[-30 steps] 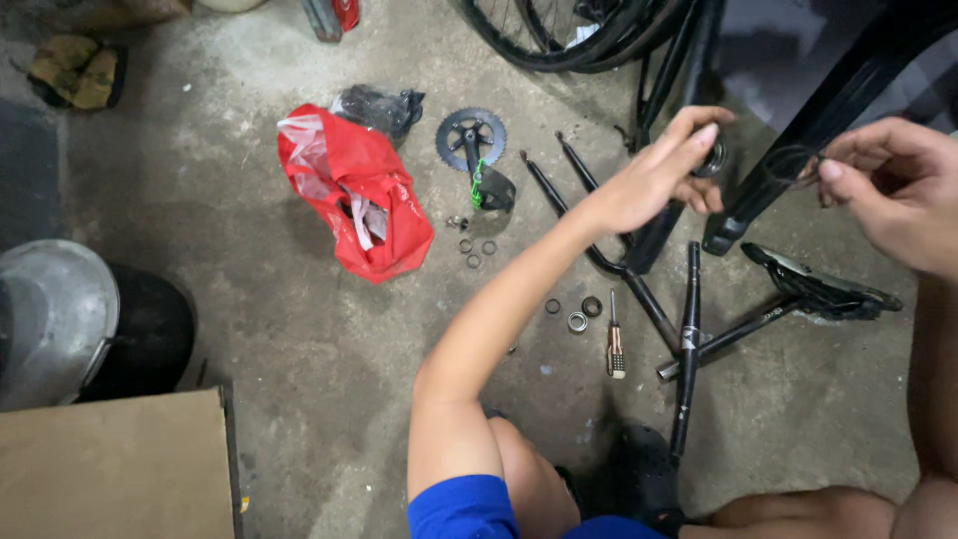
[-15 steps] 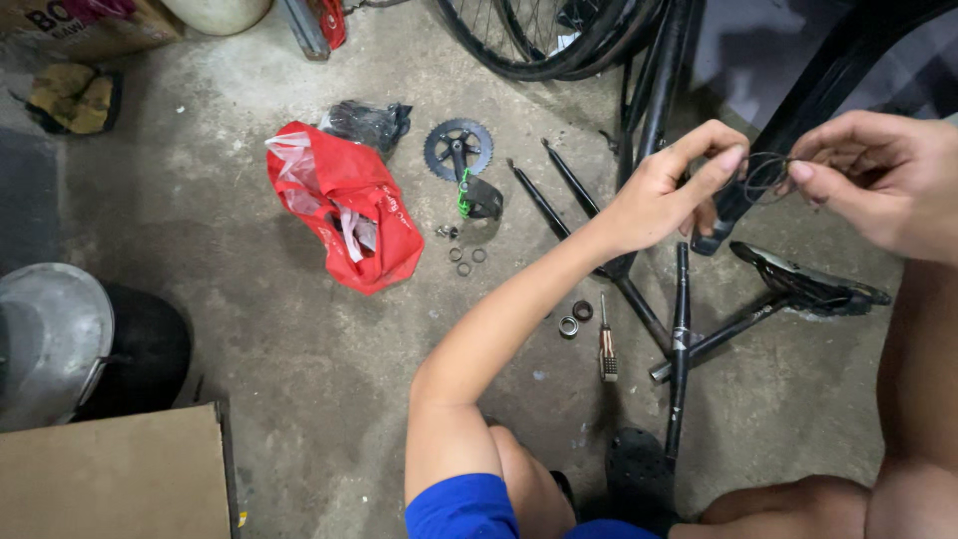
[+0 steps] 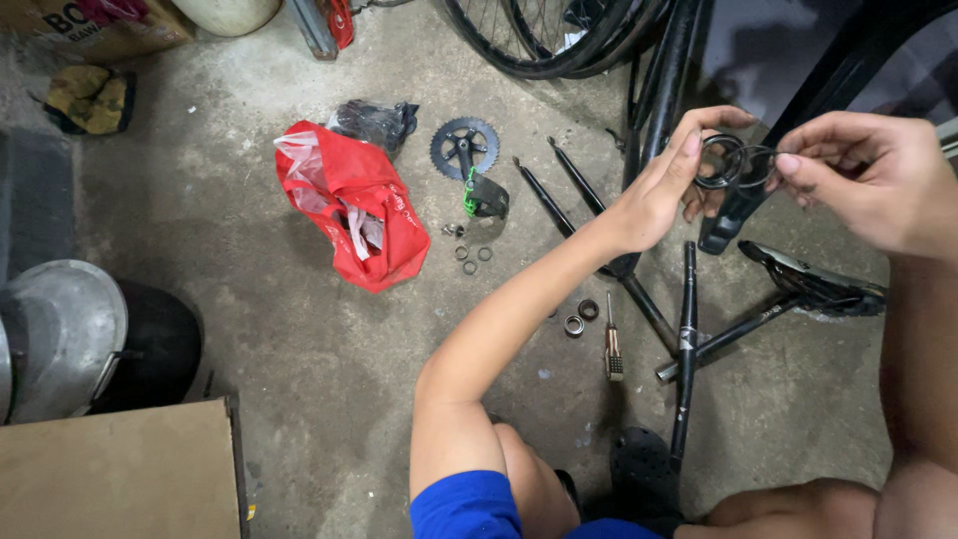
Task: The person disassembles and cleans components of a bicycle headset, including bearings and rings, before reassembling the fork onto the frame.
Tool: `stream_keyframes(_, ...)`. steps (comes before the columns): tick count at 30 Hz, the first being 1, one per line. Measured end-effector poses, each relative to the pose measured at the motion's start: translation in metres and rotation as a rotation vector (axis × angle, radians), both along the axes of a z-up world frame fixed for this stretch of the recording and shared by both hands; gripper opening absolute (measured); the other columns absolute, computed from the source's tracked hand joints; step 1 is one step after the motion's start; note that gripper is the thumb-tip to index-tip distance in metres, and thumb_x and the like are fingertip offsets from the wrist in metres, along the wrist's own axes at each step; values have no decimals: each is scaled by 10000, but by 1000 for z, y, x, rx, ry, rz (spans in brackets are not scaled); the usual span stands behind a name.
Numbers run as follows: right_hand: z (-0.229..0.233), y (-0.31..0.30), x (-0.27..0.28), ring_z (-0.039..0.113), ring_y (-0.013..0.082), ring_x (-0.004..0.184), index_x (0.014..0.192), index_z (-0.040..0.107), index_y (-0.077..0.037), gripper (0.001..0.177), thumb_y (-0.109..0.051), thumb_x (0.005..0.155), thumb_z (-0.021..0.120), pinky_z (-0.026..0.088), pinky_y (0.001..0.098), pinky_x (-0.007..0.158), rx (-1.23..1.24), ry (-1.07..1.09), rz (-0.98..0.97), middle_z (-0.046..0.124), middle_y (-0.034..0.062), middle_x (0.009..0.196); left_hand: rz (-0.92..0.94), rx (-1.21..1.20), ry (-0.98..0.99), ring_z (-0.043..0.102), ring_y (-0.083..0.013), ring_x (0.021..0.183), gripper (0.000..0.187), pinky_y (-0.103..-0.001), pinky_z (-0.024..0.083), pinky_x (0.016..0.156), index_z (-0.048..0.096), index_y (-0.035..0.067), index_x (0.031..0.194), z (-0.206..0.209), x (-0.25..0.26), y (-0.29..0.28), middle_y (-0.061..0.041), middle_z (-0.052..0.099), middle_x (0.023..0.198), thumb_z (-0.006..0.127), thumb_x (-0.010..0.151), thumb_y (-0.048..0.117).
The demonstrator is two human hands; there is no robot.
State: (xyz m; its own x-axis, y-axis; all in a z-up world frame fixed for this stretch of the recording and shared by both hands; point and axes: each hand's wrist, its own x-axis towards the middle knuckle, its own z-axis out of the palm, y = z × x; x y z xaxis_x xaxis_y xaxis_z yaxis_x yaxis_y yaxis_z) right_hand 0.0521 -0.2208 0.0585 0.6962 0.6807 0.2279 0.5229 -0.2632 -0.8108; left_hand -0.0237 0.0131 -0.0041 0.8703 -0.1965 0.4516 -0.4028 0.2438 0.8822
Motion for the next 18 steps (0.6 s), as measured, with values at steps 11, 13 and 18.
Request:
stream_keyframes(11,8,19,-17,647,91,680,1084,702,62,111,-48,1067,691,524,225,657,-79,-64,-96,693,85,798,40,81,-5,478,-103,670,849,-258,411,641,368,79,1519,3,-2,-3,-42,564,853,131,1049,745)
stream_keyframes(13,8,19,-17,651,88,680,1100,704,52,113,-52,1058,690,526,221,655,-80,-60,-90,699,79,804,24,66,-4,508,-105,716,841,-266,420,665,362,80,1515,3,-2,-2,-41,580,870,137,1052,746)
stream_keyframes(18,5,19,-17,642,71,694,1095,702,47,119,-62,1052,685,511,206,663,-26,-1,-52,713,71,830,61,99,-7,450,-98,678,843,-273,473,662,378,79,1514,1,-2,-4,-3,473,843,127,1051,737)
